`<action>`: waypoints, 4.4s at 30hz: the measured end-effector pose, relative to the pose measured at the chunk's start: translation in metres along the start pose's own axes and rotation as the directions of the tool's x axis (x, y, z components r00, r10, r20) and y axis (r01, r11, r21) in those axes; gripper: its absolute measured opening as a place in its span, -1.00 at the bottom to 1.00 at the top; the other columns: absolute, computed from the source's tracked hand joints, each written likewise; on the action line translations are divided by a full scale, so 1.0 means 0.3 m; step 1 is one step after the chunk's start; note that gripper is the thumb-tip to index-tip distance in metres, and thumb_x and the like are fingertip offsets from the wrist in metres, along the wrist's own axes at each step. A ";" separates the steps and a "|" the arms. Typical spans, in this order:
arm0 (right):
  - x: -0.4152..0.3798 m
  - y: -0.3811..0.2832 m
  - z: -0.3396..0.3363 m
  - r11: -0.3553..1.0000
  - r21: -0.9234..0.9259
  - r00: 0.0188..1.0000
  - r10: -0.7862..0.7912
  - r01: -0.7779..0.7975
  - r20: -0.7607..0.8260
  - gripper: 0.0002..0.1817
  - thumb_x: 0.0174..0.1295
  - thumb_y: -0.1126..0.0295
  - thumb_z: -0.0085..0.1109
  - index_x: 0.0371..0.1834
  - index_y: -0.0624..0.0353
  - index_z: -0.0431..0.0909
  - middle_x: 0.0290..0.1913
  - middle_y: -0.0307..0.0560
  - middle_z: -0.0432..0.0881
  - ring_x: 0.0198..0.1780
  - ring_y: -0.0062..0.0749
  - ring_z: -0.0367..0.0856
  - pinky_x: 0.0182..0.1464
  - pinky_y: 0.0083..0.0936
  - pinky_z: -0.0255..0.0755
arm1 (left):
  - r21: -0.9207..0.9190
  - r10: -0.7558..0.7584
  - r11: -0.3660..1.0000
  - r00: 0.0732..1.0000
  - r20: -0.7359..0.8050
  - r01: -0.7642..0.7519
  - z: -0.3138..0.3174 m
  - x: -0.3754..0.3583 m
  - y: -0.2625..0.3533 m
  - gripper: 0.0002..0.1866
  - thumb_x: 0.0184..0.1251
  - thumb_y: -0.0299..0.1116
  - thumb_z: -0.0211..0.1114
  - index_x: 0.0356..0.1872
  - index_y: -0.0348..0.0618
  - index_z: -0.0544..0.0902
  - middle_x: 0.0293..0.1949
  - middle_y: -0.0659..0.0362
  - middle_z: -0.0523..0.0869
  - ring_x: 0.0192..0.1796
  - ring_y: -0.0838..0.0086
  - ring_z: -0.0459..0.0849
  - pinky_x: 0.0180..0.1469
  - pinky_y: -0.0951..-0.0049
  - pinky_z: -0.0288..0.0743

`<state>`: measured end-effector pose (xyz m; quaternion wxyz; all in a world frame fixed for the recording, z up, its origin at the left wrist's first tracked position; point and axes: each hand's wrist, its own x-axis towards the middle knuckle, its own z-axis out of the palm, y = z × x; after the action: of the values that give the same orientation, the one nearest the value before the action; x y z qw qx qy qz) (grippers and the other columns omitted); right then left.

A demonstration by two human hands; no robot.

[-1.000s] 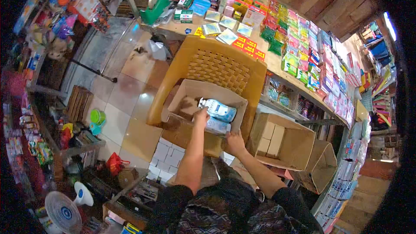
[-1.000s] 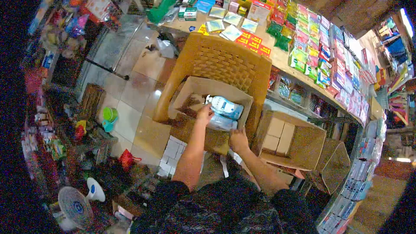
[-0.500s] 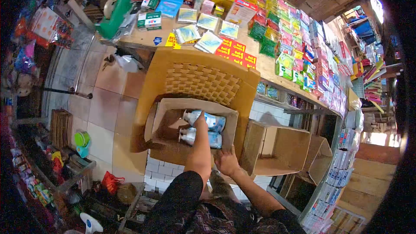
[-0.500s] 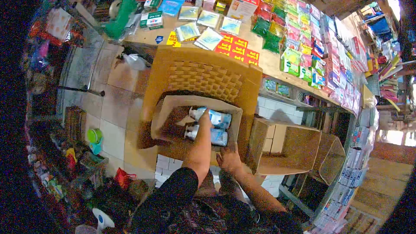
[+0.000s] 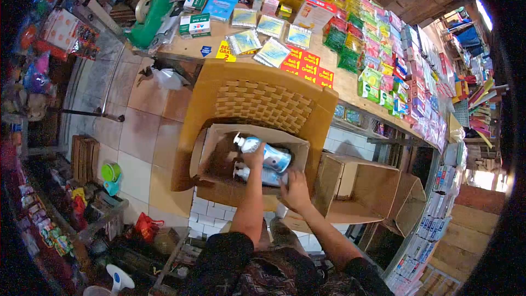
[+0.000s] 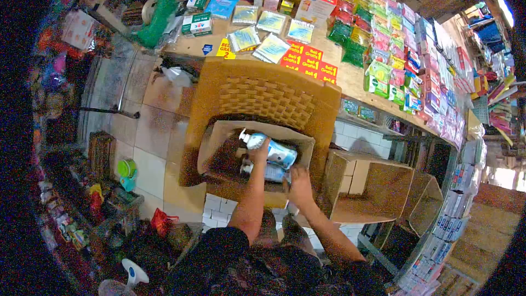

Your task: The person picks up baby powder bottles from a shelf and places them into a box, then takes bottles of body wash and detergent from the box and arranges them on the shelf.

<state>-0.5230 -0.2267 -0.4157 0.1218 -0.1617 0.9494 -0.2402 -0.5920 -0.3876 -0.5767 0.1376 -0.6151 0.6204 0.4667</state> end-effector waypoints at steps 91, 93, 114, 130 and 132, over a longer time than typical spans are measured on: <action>-2.566 0.503 -0.947 0.682 0.719 -0.538 0.659 0.133 -0.525 -0.10 0.12 0.38 0.43 0.41 0.36 0.01 0.25 0.08 0.39 0.30 -0.29 0.37 0.37 -0.31 0.22 | -0.024 -0.563 0.732 -0.625 0.540 -0.681 0.631 -2.976 -1.146 -0.41 0.32 -0.07 0.30 0.18 -0.35 0.47 -0.02 0.03 0.70 -0.05 0.30 0.74 -0.02 0.26 0.65; -2.606 0.553 -0.962 0.692 0.698 -0.574 0.653 0.185 -0.494 -0.12 0.12 0.42 0.42 0.41 0.35 0.03 0.27 0.06 0.38 0.31 -0.33 0.37 0.37 -0.32 0.22 | -0.091 -0.577 0.729 -0.680 0.453 -0.678 0.701 -3.084 -1.204 -0.36 0.23 -0.06 0.38 0.18 -0.33 0.47 -0.04 0.05 0.71 -0.06 0.32 0.74 -0.04 0.29 0.66; -3.200 0.605 -1.428 0.787 0.476 -0.581 0.613 0.392 -0.535 0.12 -0.25 0.34 0.58 0.44 0.31 0.09 0.21 0.07 0.49 0.30 -0.21 0.42 0.38 -0.20 0.24 | -0.545 -0.432 0.772 -0.899 -0.071 -0.328 0.544 -4.217 -1.814 -0.39 -0.05 -0.42 0.59 0.08 -0.33 0.55 -0.09 0.09 0.73 -0.07 0.46 0.69 0.03 0.42 0.55; -3.497 0.747 -1.678 0.910 0.403 -0.811 0.305 0.094 -0.499 0.06 -0.26 0.18 0.63 0.33 0.33 0.24 0.10 0.07 0.57 0.10 -0.21 0.58 0.20 -0.27 0.45 | -0.521 -0.515 0.799 -0.788 -0.337 -0.300 0.561 -4.659 -1.981 -0.33 -0.01 -0.31 0.60 0.13 -0.31 0.50 0.01 0.05 0.67 0.02 0.43 0.65 0.11 0.39 0.51; -3.521 0.713 -1.745 0.879 0.457 -0.789 0.377 0.139 -0.485 0.05 -0.27 0.30 0.64 0.36 0.32 0.23 0.11 0.08 0.58 0.13 -0.19 0.58 0.22 -0.25 0.44 | -0.553 -0.362 0.824 -0.863 -0.353 -0.119 0.580 -4.792 -1.999 -0.34 0.03 -0.32 0.59 0.14 -0.31 0.48 0.00 0.06 0.68 0.00 0.43 0.66 0.10 0.39 0.53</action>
<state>0.2317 0.5557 0.0881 -0.7700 0.3842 0.3900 -0.3276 0.1679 0.7704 0.1566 -0.4995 -0.7561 0.0444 -0.4204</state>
